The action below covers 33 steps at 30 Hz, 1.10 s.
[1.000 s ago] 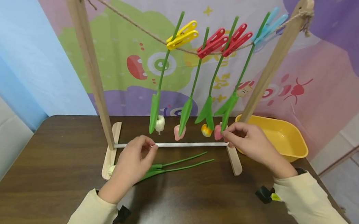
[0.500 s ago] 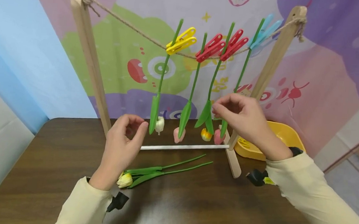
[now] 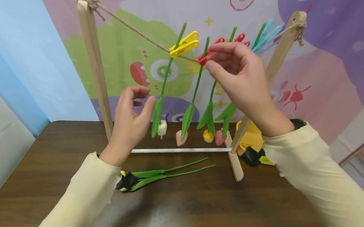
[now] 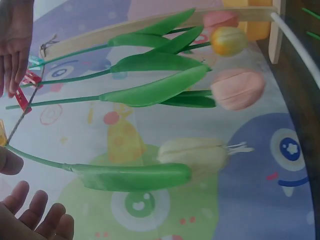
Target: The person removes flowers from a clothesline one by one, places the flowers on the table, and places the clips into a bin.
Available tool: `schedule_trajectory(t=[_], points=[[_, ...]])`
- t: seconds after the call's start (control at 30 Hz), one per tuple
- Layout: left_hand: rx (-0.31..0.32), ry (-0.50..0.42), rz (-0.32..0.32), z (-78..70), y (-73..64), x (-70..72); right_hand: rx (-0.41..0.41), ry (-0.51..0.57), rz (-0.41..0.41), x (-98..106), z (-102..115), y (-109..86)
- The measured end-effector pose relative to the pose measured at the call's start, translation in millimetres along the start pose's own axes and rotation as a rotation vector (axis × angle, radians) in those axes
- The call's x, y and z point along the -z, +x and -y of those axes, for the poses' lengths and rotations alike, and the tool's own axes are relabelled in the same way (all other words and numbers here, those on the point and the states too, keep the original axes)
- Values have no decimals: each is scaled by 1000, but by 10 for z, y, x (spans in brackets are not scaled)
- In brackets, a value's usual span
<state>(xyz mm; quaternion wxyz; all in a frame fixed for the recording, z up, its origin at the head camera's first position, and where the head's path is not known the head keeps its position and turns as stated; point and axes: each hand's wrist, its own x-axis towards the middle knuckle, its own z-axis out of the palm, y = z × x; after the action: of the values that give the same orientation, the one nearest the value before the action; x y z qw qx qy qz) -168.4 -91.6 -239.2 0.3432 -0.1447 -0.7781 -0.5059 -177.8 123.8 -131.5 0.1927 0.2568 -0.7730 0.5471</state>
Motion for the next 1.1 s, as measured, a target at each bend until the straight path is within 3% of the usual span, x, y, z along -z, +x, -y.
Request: schedule_trajectory(t=[0.2, 0.4, 0.6, 0.83, 1.1], points=[[23, -66, 34, -44, 163, -87, -18, -84, 8, -21, 112, 117], [51, -84, 94, -83, 241, -164, -37, -147, 28, -11, 202, 185], [43, -88, 133, -87, 291, -206, -124, -215, 103, -10, 276, 244], [66, -108, 172, -99, 342, -255, -150, -258, 196, -61, 289, 327], [53, -141, 165, -116, 356, -334, -109, -236, 157, -87, 266, 358]])
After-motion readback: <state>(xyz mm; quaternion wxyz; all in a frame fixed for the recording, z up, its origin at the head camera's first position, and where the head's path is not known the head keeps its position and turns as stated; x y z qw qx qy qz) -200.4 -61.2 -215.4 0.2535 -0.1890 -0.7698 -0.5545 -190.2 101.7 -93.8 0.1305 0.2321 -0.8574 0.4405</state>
